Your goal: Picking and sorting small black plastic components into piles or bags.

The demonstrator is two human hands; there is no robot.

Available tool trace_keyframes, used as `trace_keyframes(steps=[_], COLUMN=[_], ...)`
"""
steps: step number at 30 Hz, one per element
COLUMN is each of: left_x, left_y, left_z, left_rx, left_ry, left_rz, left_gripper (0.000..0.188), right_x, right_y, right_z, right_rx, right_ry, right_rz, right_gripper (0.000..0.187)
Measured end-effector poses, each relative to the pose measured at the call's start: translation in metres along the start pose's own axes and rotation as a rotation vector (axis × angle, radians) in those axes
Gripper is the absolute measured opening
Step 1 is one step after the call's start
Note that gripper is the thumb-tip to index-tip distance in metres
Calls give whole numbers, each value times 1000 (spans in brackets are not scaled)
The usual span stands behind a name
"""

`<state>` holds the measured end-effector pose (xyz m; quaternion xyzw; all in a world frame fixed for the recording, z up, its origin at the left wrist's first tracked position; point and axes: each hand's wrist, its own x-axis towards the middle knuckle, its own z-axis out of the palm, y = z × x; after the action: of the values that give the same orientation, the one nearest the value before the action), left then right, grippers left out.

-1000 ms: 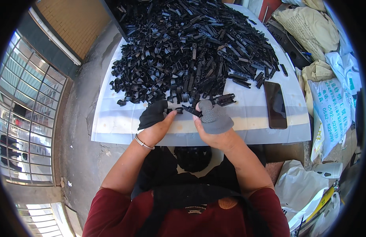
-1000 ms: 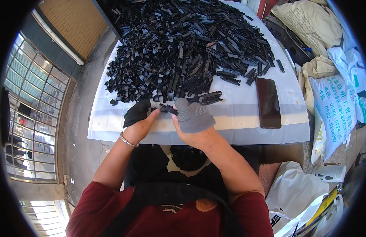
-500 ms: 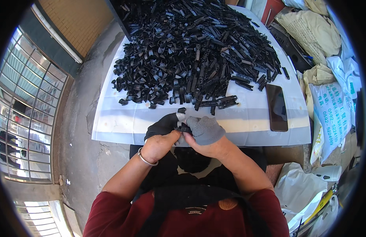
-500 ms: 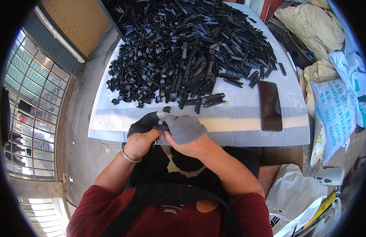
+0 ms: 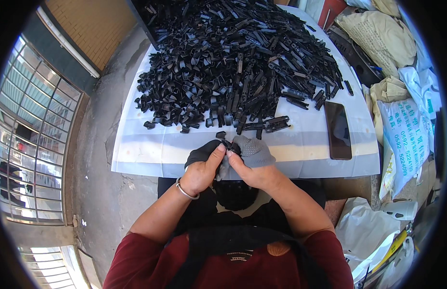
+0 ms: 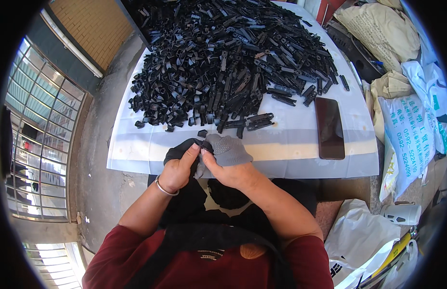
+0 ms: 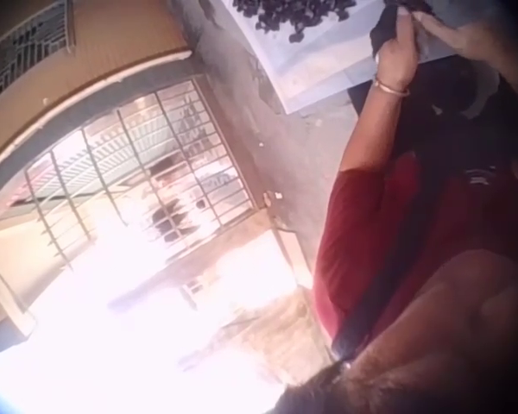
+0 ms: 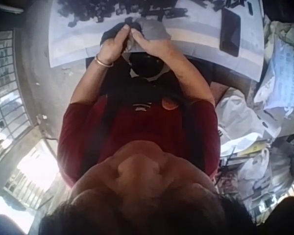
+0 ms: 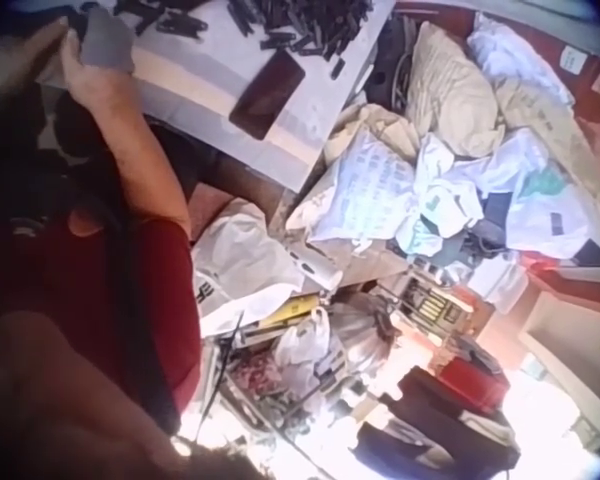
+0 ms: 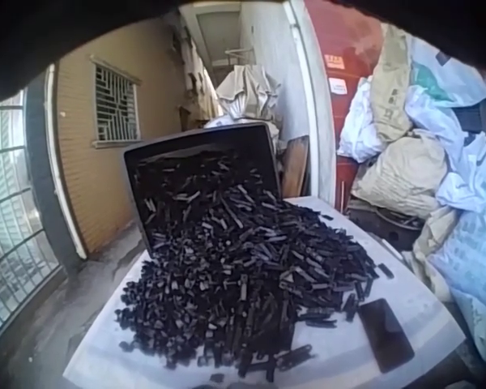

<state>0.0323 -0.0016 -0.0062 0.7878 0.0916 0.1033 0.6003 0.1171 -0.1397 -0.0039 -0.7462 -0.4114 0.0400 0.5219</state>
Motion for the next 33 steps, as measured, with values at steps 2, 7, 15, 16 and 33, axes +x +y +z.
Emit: trace_keyframes(steps=[2,7,15,16,33], left_x=[0,0,0,-1,-5], left_y=[1,1,5,5,10], left_z=[-2,-3,-1,-2,-5], left_rx=[-14,162,-63,-45,146], left_ry=[-22,-43,-53,-30,173], left_rz=[-1,75,-53,-68,20], left_gripper=[35,37,36,35,27], right_x=[1,6,-4,-3,-13], right_y=[2,0,-1,-4,-23], right_z=[-2,-15,-6,-7,-17], right_rx=[94,261,184,90,-634], right_ry=[-87,-277,-175,-167,-174], right_rz=[23,224,268,175,-135], right_gripper=[18,21,26,27,21])
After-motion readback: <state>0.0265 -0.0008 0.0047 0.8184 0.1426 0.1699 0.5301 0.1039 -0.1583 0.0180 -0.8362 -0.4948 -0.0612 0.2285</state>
